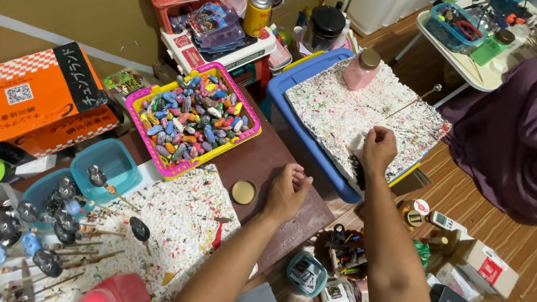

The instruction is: Detailed painting and touching up of artificial fishing lures at a workshop table.

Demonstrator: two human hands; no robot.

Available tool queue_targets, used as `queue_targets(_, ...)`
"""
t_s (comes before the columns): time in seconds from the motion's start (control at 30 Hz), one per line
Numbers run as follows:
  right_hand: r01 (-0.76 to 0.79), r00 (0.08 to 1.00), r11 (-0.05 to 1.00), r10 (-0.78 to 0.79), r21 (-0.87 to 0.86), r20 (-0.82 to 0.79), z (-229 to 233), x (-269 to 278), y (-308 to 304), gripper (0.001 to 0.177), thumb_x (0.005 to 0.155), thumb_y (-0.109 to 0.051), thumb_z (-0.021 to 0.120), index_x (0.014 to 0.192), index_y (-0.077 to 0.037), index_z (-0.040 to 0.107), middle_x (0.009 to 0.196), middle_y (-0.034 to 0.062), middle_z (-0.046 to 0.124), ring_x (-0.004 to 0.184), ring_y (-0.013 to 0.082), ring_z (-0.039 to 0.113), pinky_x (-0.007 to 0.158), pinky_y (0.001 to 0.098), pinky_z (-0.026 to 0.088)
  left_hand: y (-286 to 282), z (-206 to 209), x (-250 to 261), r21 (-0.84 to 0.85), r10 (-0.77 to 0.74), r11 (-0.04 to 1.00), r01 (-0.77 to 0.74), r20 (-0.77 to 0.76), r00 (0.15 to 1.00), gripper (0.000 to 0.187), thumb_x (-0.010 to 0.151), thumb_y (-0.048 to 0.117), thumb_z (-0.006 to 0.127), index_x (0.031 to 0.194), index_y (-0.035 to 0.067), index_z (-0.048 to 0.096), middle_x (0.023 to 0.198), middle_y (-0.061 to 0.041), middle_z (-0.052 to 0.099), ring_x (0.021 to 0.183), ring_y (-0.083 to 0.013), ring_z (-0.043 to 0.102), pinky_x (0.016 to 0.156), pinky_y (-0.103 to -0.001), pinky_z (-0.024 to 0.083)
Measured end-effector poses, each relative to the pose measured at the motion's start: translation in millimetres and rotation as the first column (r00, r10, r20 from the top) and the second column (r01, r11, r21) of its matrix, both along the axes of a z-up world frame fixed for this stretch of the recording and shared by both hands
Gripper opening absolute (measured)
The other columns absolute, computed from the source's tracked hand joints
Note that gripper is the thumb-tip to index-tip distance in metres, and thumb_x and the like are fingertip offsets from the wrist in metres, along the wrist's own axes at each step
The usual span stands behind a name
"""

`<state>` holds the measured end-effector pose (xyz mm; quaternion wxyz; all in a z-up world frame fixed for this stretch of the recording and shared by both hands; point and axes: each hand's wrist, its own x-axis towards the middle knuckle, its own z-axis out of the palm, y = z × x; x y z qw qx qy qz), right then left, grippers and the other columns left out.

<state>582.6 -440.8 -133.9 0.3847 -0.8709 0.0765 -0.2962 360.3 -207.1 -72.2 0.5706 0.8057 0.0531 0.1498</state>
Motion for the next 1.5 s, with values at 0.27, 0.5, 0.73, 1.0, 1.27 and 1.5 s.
queue_targets(0.27, 0.147, 0.958, 0.982, -0.112, 0.116, -0.264, -10, 27, -2, 0.032, 0.087, -0.047, 0.078, 0.099, -0.021, 0.063, 0.09, 0.0035, 0.073, 0.099, 0.0308, 0.071, 0.091, 0.0439, 0.053, 0, 0, 1, -0.016, -0.023, 1.0, 0.022, -0.058, 0.998, 0.04, 0.092, 0.04, 0.071, 0.116, 0.011, 0.059, 0.099, -0.015, 0.074, 0.093, -0.0311, 0.074, 0.078, -0.04, 0.06)
queue_targets(0.5, 0.217, 0.893, 0.975, -0.181, 0.043, -0.411, 60, 3, 28, 0.051, 0.095, -0.052, 0.069, 0.132, -0.02, 0.055, 0.116, 0.0214, 0.071, 0.121, 0.0442, 0.063, 0.105, 0.051, 0.046, 2, -3, 2, -0.064, -0.035, 0.997, 0.03, -0.071, 0.997, 0.04, 0.091, 0.037, 0.072, 0.116, 0.009, 0.06, 0.1, -0.017, 0.073, 0.092, -0.0312, 0.074, 0.074, -0.037, 0.061)
queue_targets(0.73, 0.227, 0.878, 0.973, -0.226, -0.048, -0.421, 45, 18, 20, 0.034, 0.098, -0.052, 0.063, 0.122, -0.029, 0.07, 0.111, 0.0115, 0.075, 0.114, 0.0372, 0.068, 0.1, 0.0468, 0.051, 2, -1, 2, -0.053, -0.021, 0.998, 0.018, -0.054, 0.998, 0.04, 0.09, 0.035, 0.074, 0.116, 0.008, 0.06, 0.1, -0.017, 0.073, 0.092, -0.0311, 0.074, 0.072, -0.036, 0.062)
queue_targets(1.0, 0.133, 0.858, 0.99, -0.088, 0.054, -0.506, 77, 11, 31, 0.033, 0.098, -0.045, 0.063, 0.125, -0.027, 0.067, 0.114, 0.0156, 0.072, 0.12, 0.0359, 0.065, 0.102, 0.0449, 0.05, 1, 0, 1, -0.03, -0.02, 0.999, 0.019, -0.033, 0.999, 0.041, 0.091, 0.039, 0.073, 0.116, 0.009, 0.061, 0.099, -0.016, 0.073, 0.091, -0.0311, 0.073, 0.074, -0.039, 0.06)
queue_targets(1.27, 0.133, 0.842, 0.99, -0.085, 0.052, -0.533, 96, 9, 27, 0.034, 0.1, -0.045, 0.06, 0.124, -0.022, 0.064, 0.113, 0.0204, 0.071, 0.119, 0.0414, 0.064, 0.101, 0.0515, 0.051, 1, 8, -1, -0.012, -0.045, 0.999, 0.045, -0.057, 0.997, 0.04, 0.092, 0.039, 0.072, 0.116, 0.009, 0.06, 0.1, -0.016, 0.073, 0.093, -0.0319, 0.073, 0.075, -0.039, 0.06)
queue_targets(1.5, 0.113, 0.849, 0.991, -0.131, -0.065, -0.512, 59, 47, 1, 0.033, 0.11, -0.04, 0.05, 0.122, -0.01, 0.058, 0.095, 0.0145, 0.07, 0.086, 0.034, 0.067, 0.081, 0.0505, 0.051, 5, 24, -2, 0.029, -0.109, 0.993, 0.115, -0.154, 0.982, 0.038, 0.095, 0.035, 0.063, 0.121, 0.009, 0.055, 0.098, -0.004, 0.066, 0.085, -0.0163, 0.064, 0.073, -0.032, 0.054)
